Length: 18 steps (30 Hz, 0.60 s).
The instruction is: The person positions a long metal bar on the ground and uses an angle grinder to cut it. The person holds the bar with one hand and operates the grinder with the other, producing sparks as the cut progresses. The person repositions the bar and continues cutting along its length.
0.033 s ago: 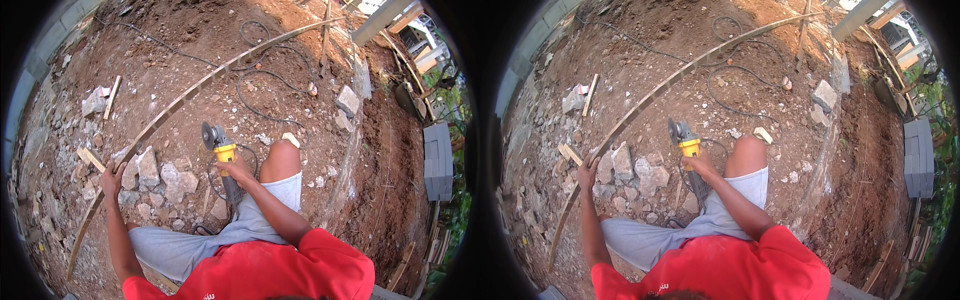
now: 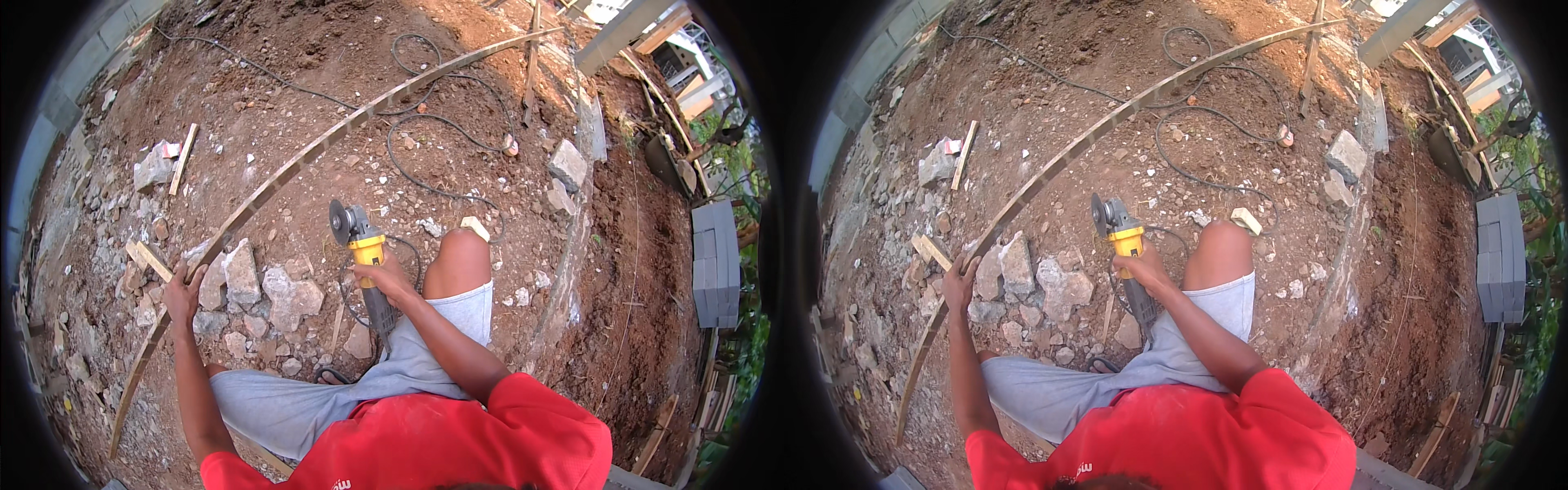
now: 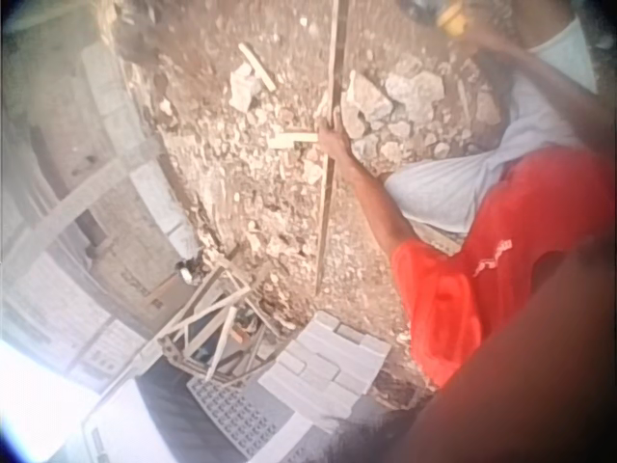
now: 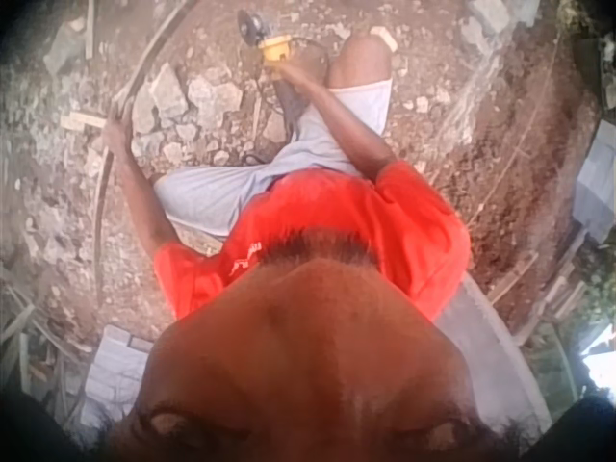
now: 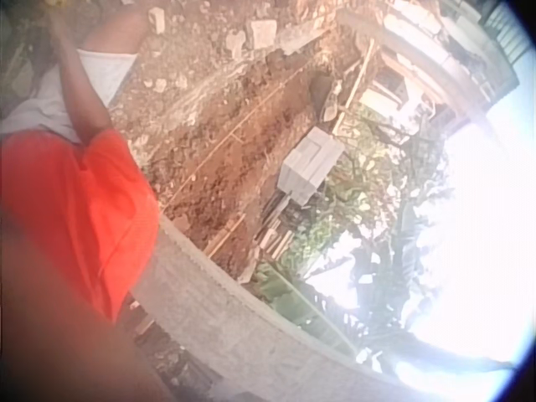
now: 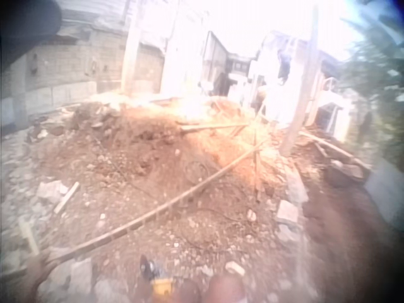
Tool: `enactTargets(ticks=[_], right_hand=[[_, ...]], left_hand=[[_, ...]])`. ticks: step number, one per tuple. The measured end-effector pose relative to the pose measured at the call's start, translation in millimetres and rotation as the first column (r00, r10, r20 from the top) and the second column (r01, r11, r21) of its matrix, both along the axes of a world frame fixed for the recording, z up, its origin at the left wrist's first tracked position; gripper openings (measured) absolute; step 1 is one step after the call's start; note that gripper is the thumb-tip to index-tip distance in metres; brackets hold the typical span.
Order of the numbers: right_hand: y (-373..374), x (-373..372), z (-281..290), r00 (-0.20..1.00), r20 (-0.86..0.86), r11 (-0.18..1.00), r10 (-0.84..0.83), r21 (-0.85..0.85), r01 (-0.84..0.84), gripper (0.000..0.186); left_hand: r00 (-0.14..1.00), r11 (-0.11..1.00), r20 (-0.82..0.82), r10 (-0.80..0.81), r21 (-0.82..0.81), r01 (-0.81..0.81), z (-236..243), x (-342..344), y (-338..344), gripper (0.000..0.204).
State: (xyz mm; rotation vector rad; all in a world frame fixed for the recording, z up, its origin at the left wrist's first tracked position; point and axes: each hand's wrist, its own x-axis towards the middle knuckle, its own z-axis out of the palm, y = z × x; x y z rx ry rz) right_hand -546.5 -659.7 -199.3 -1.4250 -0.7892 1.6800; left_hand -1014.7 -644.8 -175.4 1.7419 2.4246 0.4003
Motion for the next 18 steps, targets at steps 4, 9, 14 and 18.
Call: enactTargets(ticks=[4, 9, 14, 18], right_hand=[[7, 3, -9, 0.999, 0.038, 1.0, 0.021, 0.014, -0.021, 0.045], [6, 3, -9, 0.999, 0.041, 0.999, 0.016, 0.042, -0.018, 0.044], [5, 4, -6, 1.0, -0.02, 0.998, -0.015, 0.055, 0.017, 0.043], [3, 8, -9, 0.998, -0.035, 0.997, -0.056, 0.043, 0.058, 0.04]], left_hand=[[0.999, 1.0, 0.029, 0.017, -0.017, -0.016, 2, 1, 5, 0.076], [0.998, 0.995, 0.061, 0.001, -0.104, 0.005, 22, 13, 10, 0.075], [0.961, 0.948, -0.175, -0.215, 0.2, 0.248, 15, 50, 19, 0.082], [0.922, 0.844, -0.24, -0.304, 0.38, 0.378, 21, 131, 72, 0.079]])
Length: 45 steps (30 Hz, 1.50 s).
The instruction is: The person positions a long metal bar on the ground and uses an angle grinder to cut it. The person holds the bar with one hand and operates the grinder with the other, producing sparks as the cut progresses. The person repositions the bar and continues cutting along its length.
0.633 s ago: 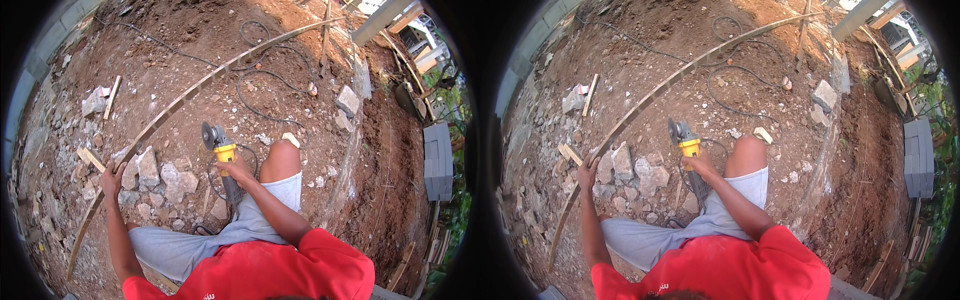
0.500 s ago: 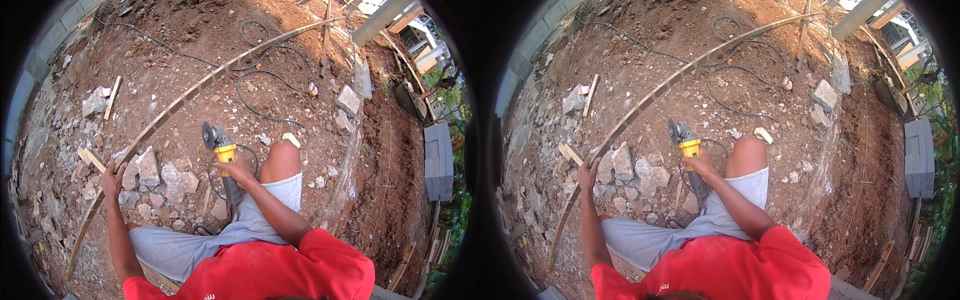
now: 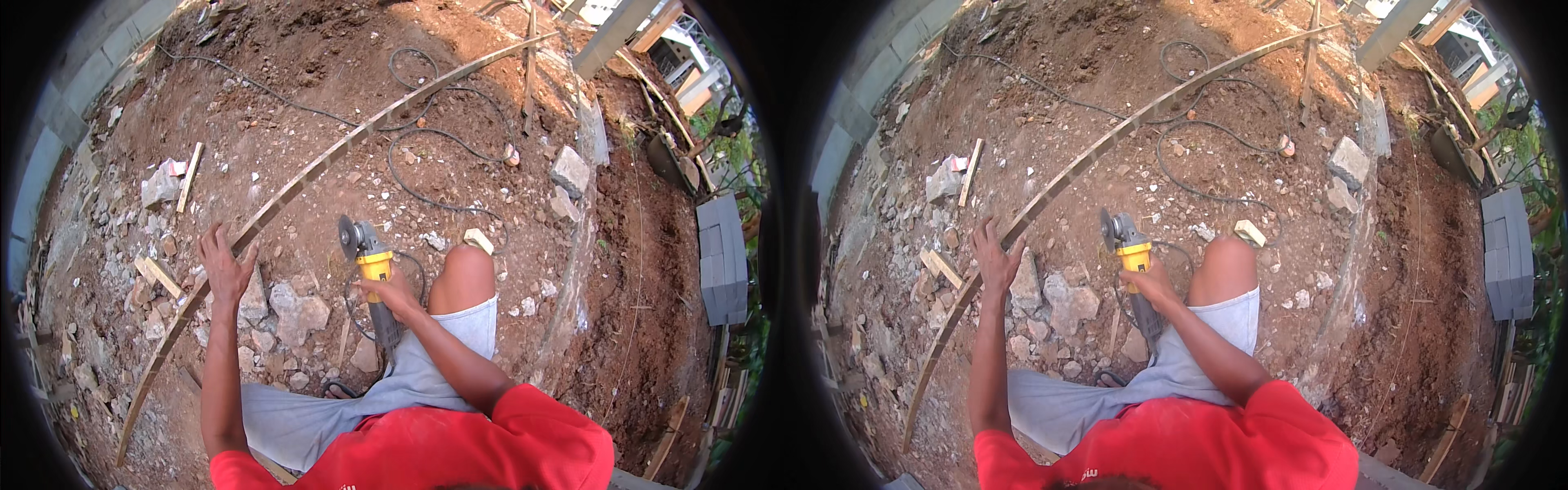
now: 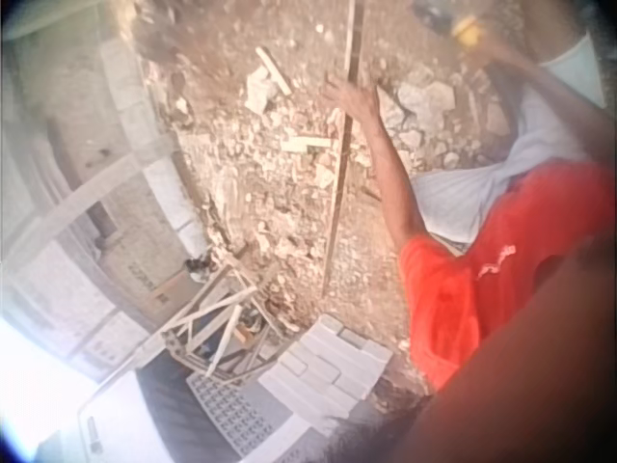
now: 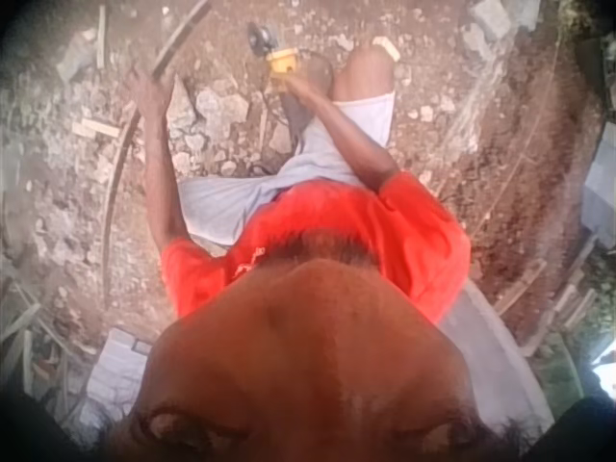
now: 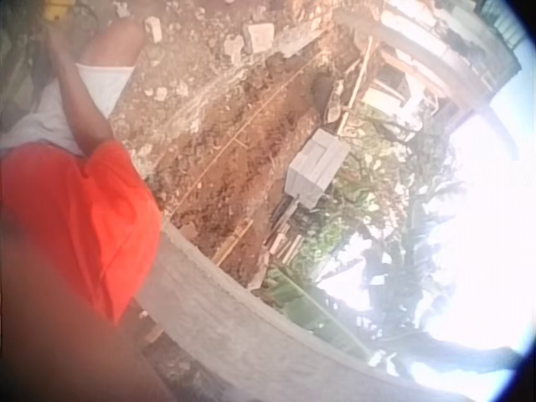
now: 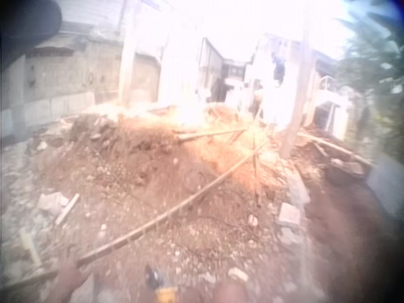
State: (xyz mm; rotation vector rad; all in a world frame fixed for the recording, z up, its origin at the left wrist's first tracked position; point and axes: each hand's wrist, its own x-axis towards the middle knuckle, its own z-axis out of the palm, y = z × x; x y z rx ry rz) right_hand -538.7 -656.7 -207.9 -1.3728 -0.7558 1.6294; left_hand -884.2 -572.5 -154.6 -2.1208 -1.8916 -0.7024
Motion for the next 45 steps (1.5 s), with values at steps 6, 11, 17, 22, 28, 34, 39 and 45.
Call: enactTargets(ticks=[6, 11, 17, 22, 28, 34, 39, 45], right_hand=[[-3, 5, 16, 0.991, -0.054, 0.991, -0.122, -0.053, 0.119, 0.035], [-12, 18, 26, 0.975, -0.147, 0.976, -0.166, -0.167, 0.141, 0.039], [-19, 40, 16, 0.97, -0.139, 0.975, -0.199, -0.131, 0.181, 0.028], [-13, 50, 17, 0.935, -0.235, 0.963, -0.265, -0.107, 0.246, 0.025], [12, 57, 19, 0.926, -0.282, 0.968, -0.251, -0.095, 0.234, 0.023], [27, 72, 26, 0.865, -0.466, 0.982, -0.186, -0.047, 0.185, 0.024], [15, 97, 32, 0.788, -0.605, 0.986, -0.116, 0.024, 0.163, 0.041], [8, 85, 19, 0.8, -0.59, 0.994, -0.105, -0.038, 0.102, 0.042]], left_hand=[[0.996, 0.99, -0.079, -0.033, -0.141, 0.022, -8, 98, 90, 0.076], [0.997, 0.911, 0.011, 0.078, -0.407, -0.067, -33, 103, 133, 0.074], [0.972, 0.888, 0.09, 0.216, -0.433, -0.157, -3, 119, 113, 0.081], [0.947, 0.842, 0.08, 0.312, -0.486, -0.236, 50, 144, 71, 0.083], [0.928, 0.794, 0.005, 0.372, -0.52, -0.316, 119, 136, 23, 0.07], [0.948, 0.777, 0.177, 0.266, -0.621, -0.102, 140, 105, -40, 0.061], [0.956, 0.735, 0.099, 0.277, -0.663, -0.144, 61, 73, -49, 0.058], [0.953, 0.735, 0.182, 0.243, -0.676, -0.058, -29, 63, -63, 0.055]])
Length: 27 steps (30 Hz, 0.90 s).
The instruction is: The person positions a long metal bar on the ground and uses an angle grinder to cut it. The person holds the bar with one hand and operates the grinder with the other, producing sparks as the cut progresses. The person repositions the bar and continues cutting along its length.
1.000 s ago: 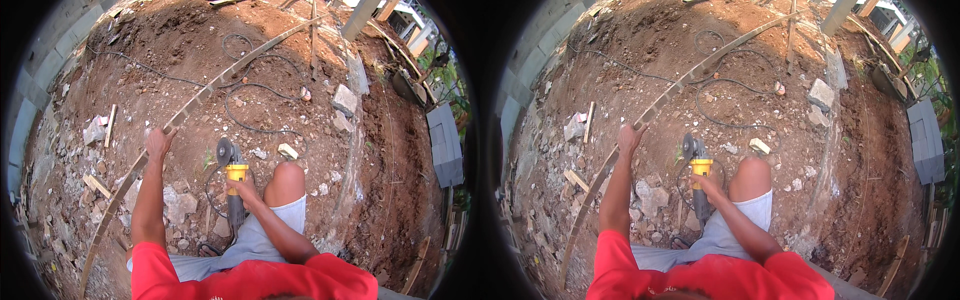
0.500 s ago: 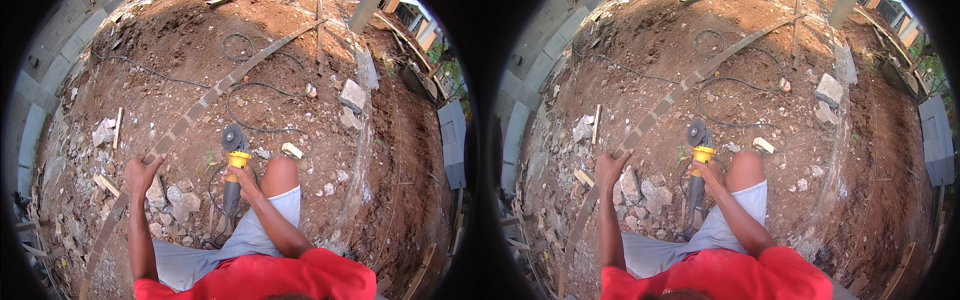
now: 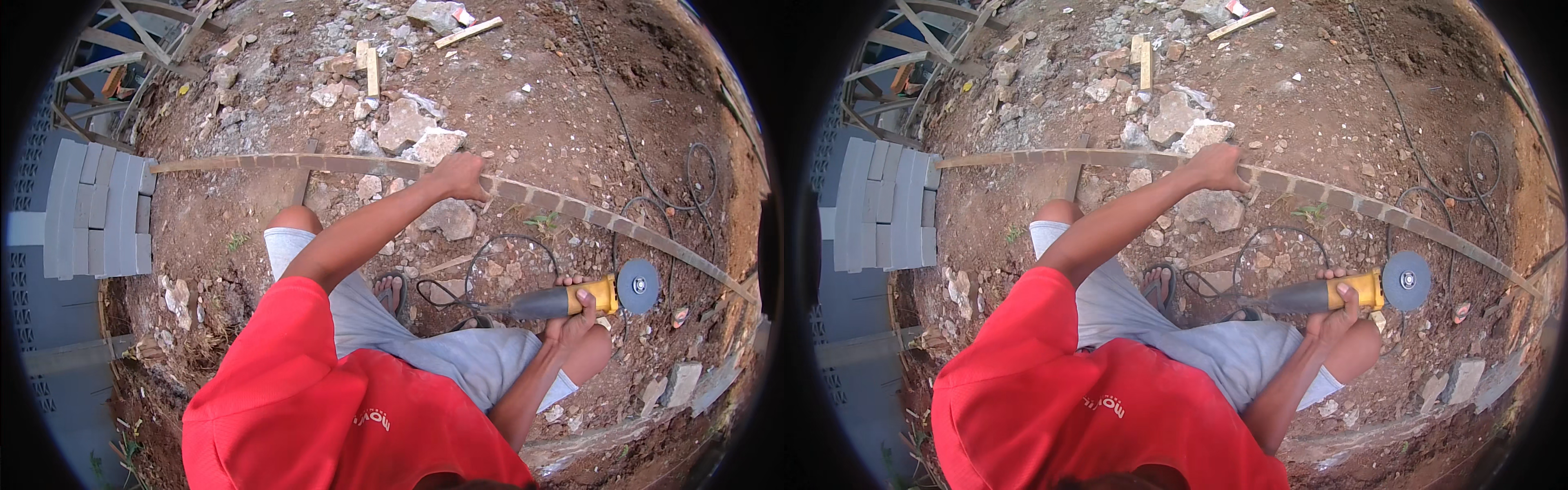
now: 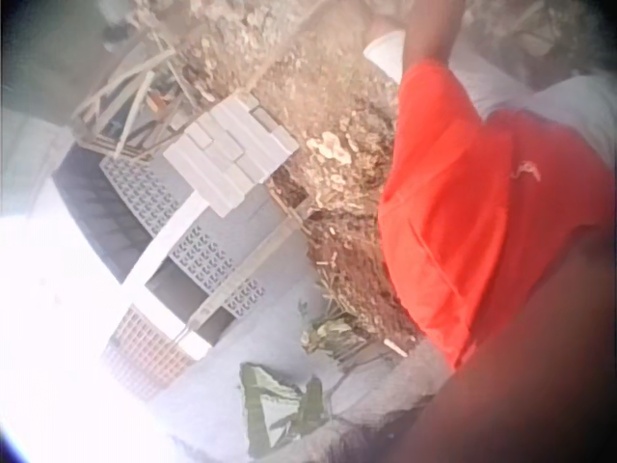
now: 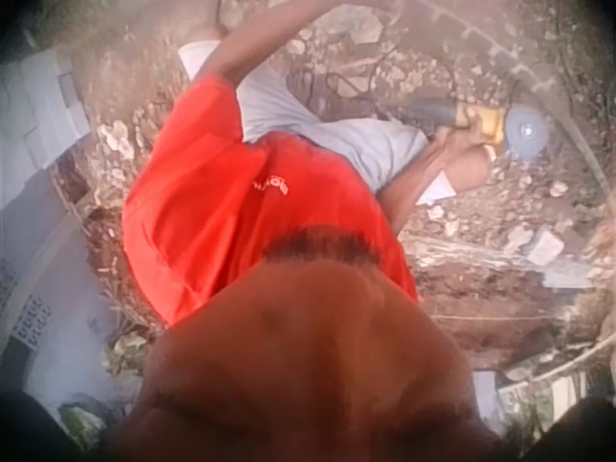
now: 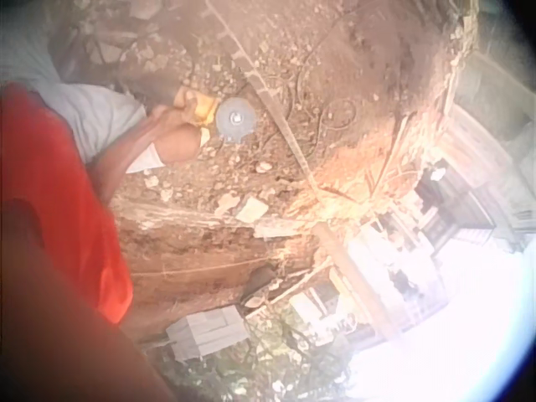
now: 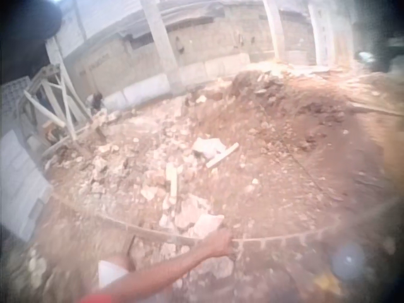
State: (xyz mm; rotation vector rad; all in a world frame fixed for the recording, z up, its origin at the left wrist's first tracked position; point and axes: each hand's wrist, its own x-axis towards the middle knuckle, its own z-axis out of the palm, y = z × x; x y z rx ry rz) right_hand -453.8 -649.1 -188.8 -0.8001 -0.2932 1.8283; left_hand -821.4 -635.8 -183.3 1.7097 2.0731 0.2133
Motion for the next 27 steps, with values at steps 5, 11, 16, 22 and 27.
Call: enactTargets(ticks=[5, 11, 16, 22, 27], right_hand=[[2, -3, 3, 0.995, 0.087, 0.999, 0.05, -0.018, -0.049, 0.04], [12, -14, -11, 0.984, 0.174, 0.996, 0.028, -0.084, -0.013, 0.038], [2, -14, 2, 0.976, 0.205, 0.997, -0.07, -0.018, 0.076, 0.035], [-20, -12, 10, 0.969, 0.106, 0.968, -0.223, -0.097, 0.233, 0.029], [-20, -15, 13, 0.967, 0.084, 0.963, -0.239, -0.103, 0.247, 0.032]], left_hand=[[0.993, 0.997, -0.087, -0.082, 0.007, 0.083, -42, 8, 21, 0.06], [0.977, 0.96, -0.084, -0.198, 0.184, 0.21, -37, 94, 60, 0.074], [0.974, 0.97, 0.176, -0.14, -0.171, 0.171, -21, 128, 106, 0.071], [0.988, 0.987, 0.078, -0.13, -0.08, 0.136, -43, 152, 80, 0.075], [0.99, 0.967, 0.13, -0.048, -0.243, 0.079, -17, 138, 74, 0.079]])
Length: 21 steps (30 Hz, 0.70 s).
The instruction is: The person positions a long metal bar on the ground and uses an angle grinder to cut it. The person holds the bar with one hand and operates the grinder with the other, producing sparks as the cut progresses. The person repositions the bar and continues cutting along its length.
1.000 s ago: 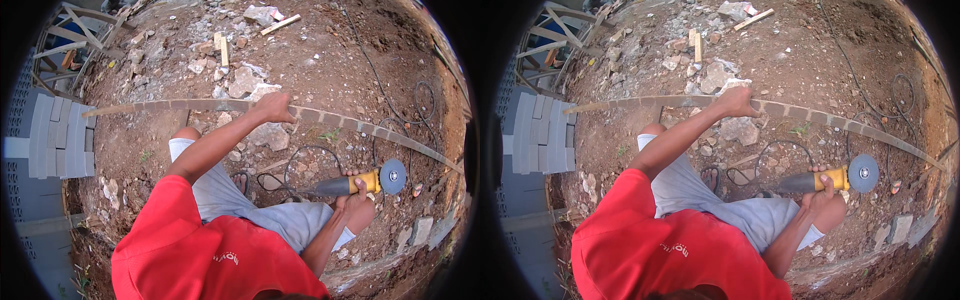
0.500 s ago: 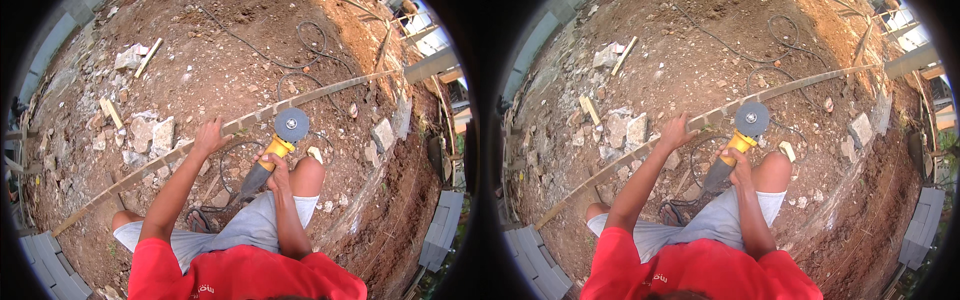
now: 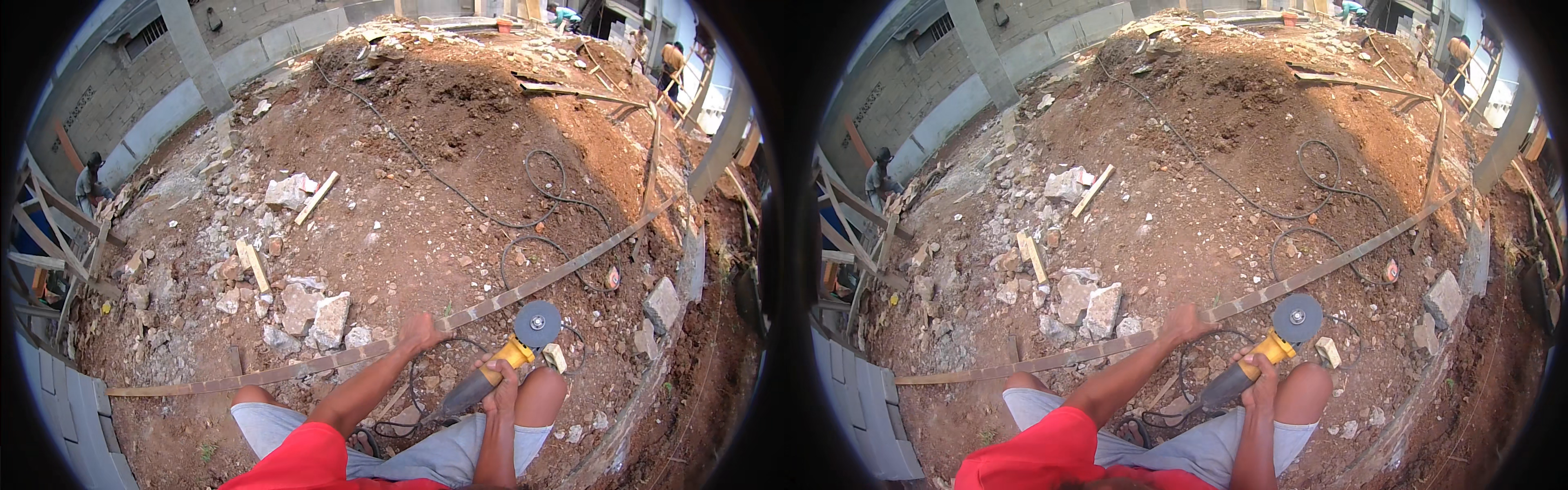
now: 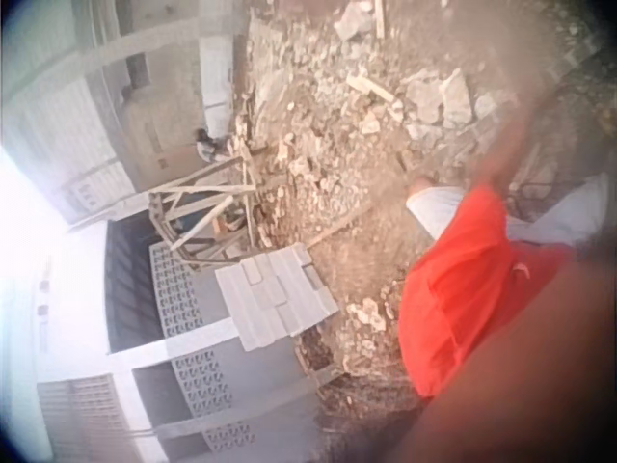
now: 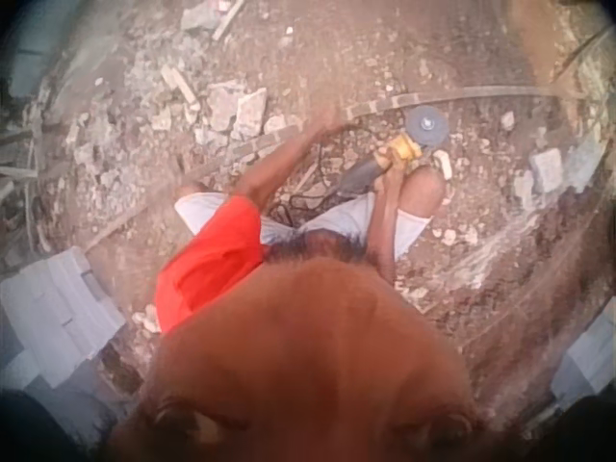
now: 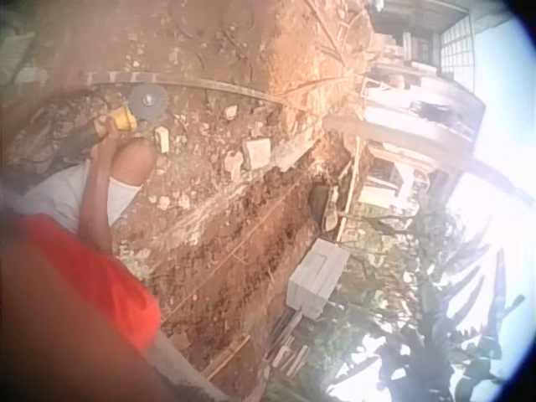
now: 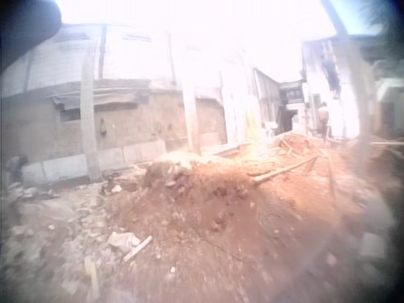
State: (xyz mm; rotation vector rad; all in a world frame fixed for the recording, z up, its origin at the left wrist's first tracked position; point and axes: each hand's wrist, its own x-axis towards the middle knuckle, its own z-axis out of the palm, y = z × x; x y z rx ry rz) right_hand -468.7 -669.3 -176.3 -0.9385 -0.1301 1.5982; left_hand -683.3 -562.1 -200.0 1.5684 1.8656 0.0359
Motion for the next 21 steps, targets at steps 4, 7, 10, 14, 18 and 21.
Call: enactTargets(ticks=[4, 7, 10, 14, 18, 21], right_hand=[[0, 1, 3, 0.999, 0.013, 0.999, -0.038, 0.002, 0.038, 0.023], [-1, 4, 7, 0.999, 0.04, 0.999, -0.026, 0.039, 0.025, 0.024], [0, 12, 1, 0.996, 0.087, 0.997, 0.021, 0.071, -0.027, 0.033], [9, 11, -4, 0.999, 0.044, 1.0, -0.014, 0.02, 0.013, 0.031], [19, 10, -2, 1.0, 0.027, 0.997, -0.012, 0.07, 0.01, 0.034], [26, 10, -7, 0.999, -0.04, 0.997, 0.022, 0.079, -0.018, 0.036]], left_hand=[[0.998, 0.998, 0.067, 0.023, 0.064, -0.027, 12, 0, -17, 0.078], [0.998, 0.998, 0.048, 0.047, 0.026, -0.048, 20, 2, -15, 0.078], [0.998, 0.997, 0.042, 0.039, 0.067, -0.042, 46, 1, -10, 0.077], [1.0, 0.987, 0.0, 0.018, 0.16, -0.018, 104, -11, 3, 0.068], [0.996, 0.975, -0.079, 0.046, 0.221, -0.028, 142, -32, 3, 0.068], [0.99, 0.975, -0.132, 0.044, 0.221, -0.014, 142, -51, -7, 0.068]])
